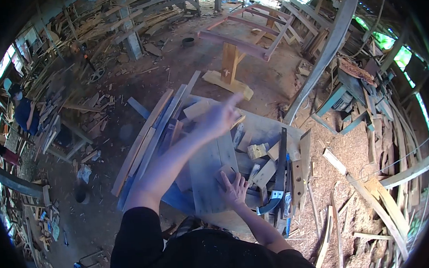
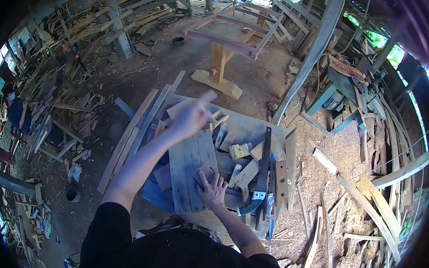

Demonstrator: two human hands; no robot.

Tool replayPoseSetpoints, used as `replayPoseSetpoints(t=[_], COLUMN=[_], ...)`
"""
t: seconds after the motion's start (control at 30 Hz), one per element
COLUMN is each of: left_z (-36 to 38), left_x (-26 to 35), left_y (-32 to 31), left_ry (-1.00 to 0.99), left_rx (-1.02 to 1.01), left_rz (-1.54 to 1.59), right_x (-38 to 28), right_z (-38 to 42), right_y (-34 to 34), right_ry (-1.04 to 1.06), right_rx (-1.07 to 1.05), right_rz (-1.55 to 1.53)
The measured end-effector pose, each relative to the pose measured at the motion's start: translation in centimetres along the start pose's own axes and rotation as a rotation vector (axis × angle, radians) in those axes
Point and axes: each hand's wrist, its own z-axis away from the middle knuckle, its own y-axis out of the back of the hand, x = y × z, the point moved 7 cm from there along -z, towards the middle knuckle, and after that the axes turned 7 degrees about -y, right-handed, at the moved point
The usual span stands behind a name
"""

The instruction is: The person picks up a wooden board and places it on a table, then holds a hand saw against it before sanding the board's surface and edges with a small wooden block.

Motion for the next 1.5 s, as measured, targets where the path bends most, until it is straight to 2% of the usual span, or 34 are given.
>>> replayPoseSetpoints(t=[0.07, 0.1, 0.13, 0.17, 0.23, 0.3, 0.33, 0.4, 0.43, 0.47, 0.5, 0.57, 0.6, 0.63, 0.7, 0.73, 0.8, 0.83, 1.23, 1.37, 1.43, 1.5], left_z=[1.7, 2.9, 3.8, 4.3, 4.5, 4.4, 4.1, 3.8, 4.1, 4.9, 7.3, 11.3, 13.6, 14.4, 16.0, 17.2, 19.5, 20.0, 19.4, 18.8, 16.9, 12.4], left_x=[-1.7, -4.5, -6.9, -9.1, -8.6, -9.9, -10.0, -10.0, -9.2, -11.0, -15.4, -16.9, -15.6, -16.1, -17.4, -17.3, -17.2, -16.0, -16.4, -17.3, -17.0, -9.8], left_y=[-4.9, -7.3, -9.1, -9.9, -9.0, -7.6, -6.9, -4.6, -3.0, -3.0, -5.6, -7.4, -7.8, -8.5, -7.4, -7.8, -9.2, -9.5, -11.0, -11.3, -14.5, -13.7], left_ry=[0.233, 0.31, 0.312, 0.274, 0.239, 0.481, 0.482, 0.444, 0.419, 0.424, 0.601, 0.797, 0.832, 0.831, 0.808, 0.823, 0.899, 0.821, 0.817, 0.753, 0.731, 0.664], left_rx=[-0.491, -0.631, -0.626, -0.44, -0.269, -0.266, -0.267, 0.016, 0.131, 0.139, -0.073, -0.373, -0.464, -0.456, -0.195, -0.188, -0.417, -0.451, -0.585, -0.477, -0.81, -0.596], left_rz=[-0.276, -0.39, -0.392, -0.413, -0.428, -0.227, -0.23, 0.036, 0.016, 0.011, 0.116, 0.106, -0.016, -0.022, -0.354, -0.354, -0.354, -0.407, -0.512, -0.601, -0.154, 0.062], right_x=[-0.1, 0.0, 0.2, 0.3, 0.3, 0.4, 0.4, 0.3, 0.4, 0.2, 0.2, 0.4, 0.5, 0.3, 0.3, 0.4, 0.2, 0.3, 0.4, 0.4, 0.4, 0.6], right_z=[0.3, 0.3, 0.2, 0.0, 0.1, 0.2, 0.1, 0.1, 0.1, -0.3, -0.1, -0.2, 0.2, 0.1, 0.0, 0.1, 0.1, 0.0, 0.0, 0.1, 0.2, 0.2], right_y=[-0.1, -0.3, -0.4, -0.5, -0.4, -0.4, -0.4, -0.4, -0.4, -0.5, -0.5, -0.3, -0.4, -0.4, -0.5, -0.5, -0.6, -0.6, -0.8, -0.8, -0.9, -1.1], right_ry=[0.007, 0.0, -0.01, -0.01, -0.002, -0.004, -0.004, -0.023, -0.041, -0.031, -0.027, -0.012, -0.003, 0.006, 0.007, 0.003, 0.017, 0.012, 0.02, 0.015, 0.018, 0.021], right_rx=[0.005, 0.002, 0.002, 0.001, 0.014, 0.005, 0.007, -0.008, -0.023, -0.025, -0.011, 0.018, 0.037, 0.056, 0.049, 0.045, 0.044, 0.051, 0.044, 0.029, 0.032, 0.036], right_rz=[-0.002, 0.0, 0.0, -0.003, -0.017, -0.023, -0.027, -0.046, -0.061, -0.063, -0.054, -0.038, -0.02, -0.007, -0.023, -0.035, -0.028, -0.013, 0.017, 0.01, 0.0, 0.003])
